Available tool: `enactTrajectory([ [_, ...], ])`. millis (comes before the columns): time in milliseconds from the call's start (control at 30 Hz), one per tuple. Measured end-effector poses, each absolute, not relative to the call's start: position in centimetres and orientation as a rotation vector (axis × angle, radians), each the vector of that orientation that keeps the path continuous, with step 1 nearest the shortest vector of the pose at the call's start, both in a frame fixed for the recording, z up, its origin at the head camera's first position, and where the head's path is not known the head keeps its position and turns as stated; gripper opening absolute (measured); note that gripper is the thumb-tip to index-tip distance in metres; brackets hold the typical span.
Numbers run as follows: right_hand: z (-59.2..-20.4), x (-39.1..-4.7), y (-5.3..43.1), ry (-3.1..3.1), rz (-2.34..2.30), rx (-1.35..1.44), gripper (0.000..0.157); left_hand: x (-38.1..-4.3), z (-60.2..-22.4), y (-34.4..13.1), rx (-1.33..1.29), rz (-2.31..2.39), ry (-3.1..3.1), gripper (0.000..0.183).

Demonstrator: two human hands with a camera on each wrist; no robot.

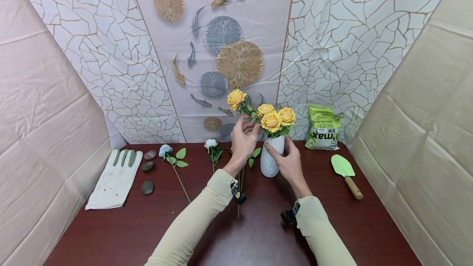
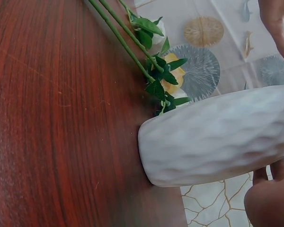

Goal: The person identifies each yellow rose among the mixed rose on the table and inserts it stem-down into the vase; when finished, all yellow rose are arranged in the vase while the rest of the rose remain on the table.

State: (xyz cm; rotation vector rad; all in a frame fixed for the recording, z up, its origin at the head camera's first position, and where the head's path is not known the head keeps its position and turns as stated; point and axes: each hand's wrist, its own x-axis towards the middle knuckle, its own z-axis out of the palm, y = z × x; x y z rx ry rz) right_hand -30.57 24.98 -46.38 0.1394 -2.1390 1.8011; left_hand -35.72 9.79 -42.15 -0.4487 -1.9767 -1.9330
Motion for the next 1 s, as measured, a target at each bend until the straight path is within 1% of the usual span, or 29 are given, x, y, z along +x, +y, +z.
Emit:
enactTrajectory([
  [200,-46.3,-30.6,24.9,-2.125,1.805,0.154,0.062,-35.6,-42.6,10.2,-0.402,-1.94,-2.08,0.046],
  [433,-46.3,-30.6,24.8,-2.141,1.774,0.152,0.063,-35.7,-43.2,10.4,-0.373,-1.813,-2.197,0.05],
  [500,-46.4,-30.6,24.8,-2.139,1.766,0.152,0.062,-35.7,-43.4,10.4,-0.403,-1.799,-2.202,0.048],
  [733,-46.6,-30.7,24.9,-2.13,1.749,0.169,0.062,-35.4,-43.7,10.0,-0.528,-1.768,-2.199,0.026],
  [900,-46.6,-30.6,24.9,-2.134,1.745,0.166,0.061,-35.5,-43.5,9.3,-0.535,-1.84,-2.109,0.027],
  [1000,-46.6,-30.7,24.9,-2.136,1.749,0.156,0.061,-35.7,-43.0,8.8,-0.551,-1.892,-2.057,0.025],
])
